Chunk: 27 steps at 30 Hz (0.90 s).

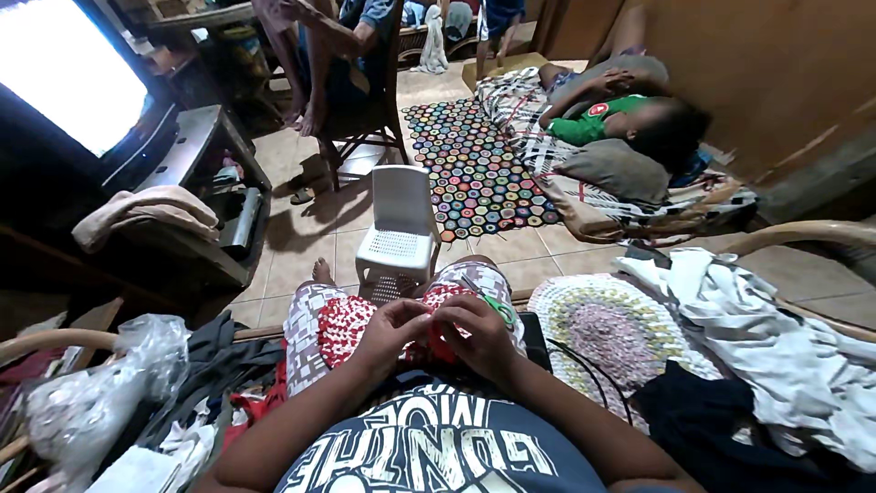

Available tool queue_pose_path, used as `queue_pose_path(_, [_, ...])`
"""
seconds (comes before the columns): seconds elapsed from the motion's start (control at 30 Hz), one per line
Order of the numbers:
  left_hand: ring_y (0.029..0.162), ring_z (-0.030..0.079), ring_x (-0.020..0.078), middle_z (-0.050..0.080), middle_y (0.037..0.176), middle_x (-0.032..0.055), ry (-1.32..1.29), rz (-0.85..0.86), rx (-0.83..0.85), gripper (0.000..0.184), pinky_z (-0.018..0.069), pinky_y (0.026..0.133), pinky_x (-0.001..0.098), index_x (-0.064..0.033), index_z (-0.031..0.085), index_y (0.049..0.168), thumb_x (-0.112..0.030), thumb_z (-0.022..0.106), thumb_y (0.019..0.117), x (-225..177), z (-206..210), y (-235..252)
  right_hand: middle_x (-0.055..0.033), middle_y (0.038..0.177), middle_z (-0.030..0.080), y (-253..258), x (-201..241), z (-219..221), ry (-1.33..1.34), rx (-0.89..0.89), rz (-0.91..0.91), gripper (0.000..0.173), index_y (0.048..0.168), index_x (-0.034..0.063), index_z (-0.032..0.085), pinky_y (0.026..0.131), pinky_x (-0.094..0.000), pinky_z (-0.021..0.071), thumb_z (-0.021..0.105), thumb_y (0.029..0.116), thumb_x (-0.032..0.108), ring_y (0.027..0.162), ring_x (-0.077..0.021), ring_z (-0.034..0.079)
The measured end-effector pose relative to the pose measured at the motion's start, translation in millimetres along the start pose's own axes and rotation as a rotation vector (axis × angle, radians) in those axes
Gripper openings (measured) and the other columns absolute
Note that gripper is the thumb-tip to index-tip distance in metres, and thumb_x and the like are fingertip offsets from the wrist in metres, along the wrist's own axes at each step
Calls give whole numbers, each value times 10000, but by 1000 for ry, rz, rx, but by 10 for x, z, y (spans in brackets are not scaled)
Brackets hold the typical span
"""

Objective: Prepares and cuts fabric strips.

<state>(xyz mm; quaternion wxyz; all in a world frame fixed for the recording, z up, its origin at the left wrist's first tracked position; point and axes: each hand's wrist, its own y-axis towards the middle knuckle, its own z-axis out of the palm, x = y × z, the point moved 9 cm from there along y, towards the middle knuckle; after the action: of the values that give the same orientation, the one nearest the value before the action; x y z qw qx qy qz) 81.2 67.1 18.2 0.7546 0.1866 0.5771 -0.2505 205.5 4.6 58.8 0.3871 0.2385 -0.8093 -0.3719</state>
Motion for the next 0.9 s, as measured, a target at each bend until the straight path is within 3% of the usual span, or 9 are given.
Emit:
queue_pose_path(0.13, [818, 703, 103, 722, 931, 20, 23, 15, -20, 125, 606, 778, 289, 10, 657, 1082, 1, 622, 962, 15, -26, 11, -109, 966, 724, -12, -14, -1, 34, -2, 21, 149, 999, 46, 741, 868, -257, 564, 617, 977, 126, 947, -143, 691])
queue_pose_path(0.27, [820, 711, 107, 730, 922, 27, 21, 22, -47, 122, 610, 795, 294, 17, 667, 1075, 7, 596, 976, -6, -45, 4, -94, 1054, 702, -63, -235, -6, 317, -27, 300, 323, 1202, -53, 653, 834, -252, 573, 535, 1026, 192, 924, -62, 667])
queue_pose_path(0.37, [856, 717, 122, 733, 966, 45, 41, 81, -40, 156, 614, 819, 310, 36, 653, 1113, 25, 610, 964, -49, -35, -5, -68, 1022, 700, -46, -278, 17, 306, 29, 361, 328, 1091, -16, 713, 832, -244, 562, 557, 1038, 268, 913, -50, 651])
queue_pose_path(0.53, [912, 717, 107, 720, 1048, 48, 175, 244, -19, 285, 612, 856, 304, 59, 591, 1193, 47, 664, 917, -146, -15, -19, -68, 949, 724, -7, -191, 55, 248, 53, 280, 202, 970, 1, 743, 851, -218, 563, 663, 973, 186, 906, -61, 674])
queue_pose_path(0.8, [890, 715, 74, 743, 1008, 39, 332, 341, 6, 143, 609, 848, 268, 51, 694, 1070, 0, 666, 939, -174, -10, -79, -101, 955, 725, -21, -128, 52, 125, 95, 206, 181, 952, 6, 746, 882, -225, 551, 664, 971, 167, 934, -102, 684])
queue_pose_path(0.9, [880, 711, 63, 745, 989, 37, 375, 331, -24, 132, 604, 840, 257, 46, 705, 1057, -6, 652, 948, -165, -41, -62, -84, 968, 724, -24, -228, 0, 222, 85, 299, 206, 997, -15, 733, 857, -229, 564, 649, 981, 171, 913, -70, 681])
